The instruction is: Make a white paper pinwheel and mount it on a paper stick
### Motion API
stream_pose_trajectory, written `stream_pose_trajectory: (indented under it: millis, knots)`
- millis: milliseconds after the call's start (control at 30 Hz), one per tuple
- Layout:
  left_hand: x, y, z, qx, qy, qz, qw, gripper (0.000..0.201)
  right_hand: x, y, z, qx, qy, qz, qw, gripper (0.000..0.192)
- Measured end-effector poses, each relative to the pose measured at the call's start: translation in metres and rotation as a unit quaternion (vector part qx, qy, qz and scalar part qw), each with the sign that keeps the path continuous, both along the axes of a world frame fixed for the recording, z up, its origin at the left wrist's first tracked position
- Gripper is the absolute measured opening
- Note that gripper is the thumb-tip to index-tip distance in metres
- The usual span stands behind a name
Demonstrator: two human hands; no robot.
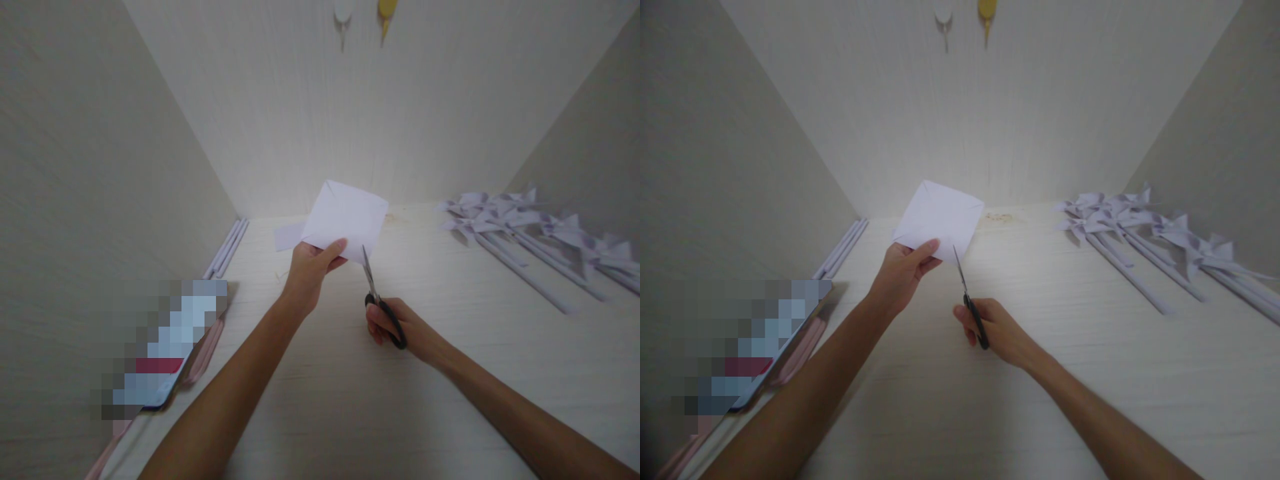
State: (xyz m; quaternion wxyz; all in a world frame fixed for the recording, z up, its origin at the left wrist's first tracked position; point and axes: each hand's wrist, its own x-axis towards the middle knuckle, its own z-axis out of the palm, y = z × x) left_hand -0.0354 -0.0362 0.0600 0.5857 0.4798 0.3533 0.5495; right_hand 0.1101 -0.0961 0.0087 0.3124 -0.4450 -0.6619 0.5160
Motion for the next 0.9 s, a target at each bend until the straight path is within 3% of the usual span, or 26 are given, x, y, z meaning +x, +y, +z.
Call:
stream_pose_trajectory:
  millis: [900]
  knots:
    - [-0.0008, -0.0001, 0.0008, -0.006, 0.009, 0.003, 1.000, 0.027, -0.0015, -0.0006, -0.0015, -0.011, -0.007, -0.014, 1.000, 0.051]
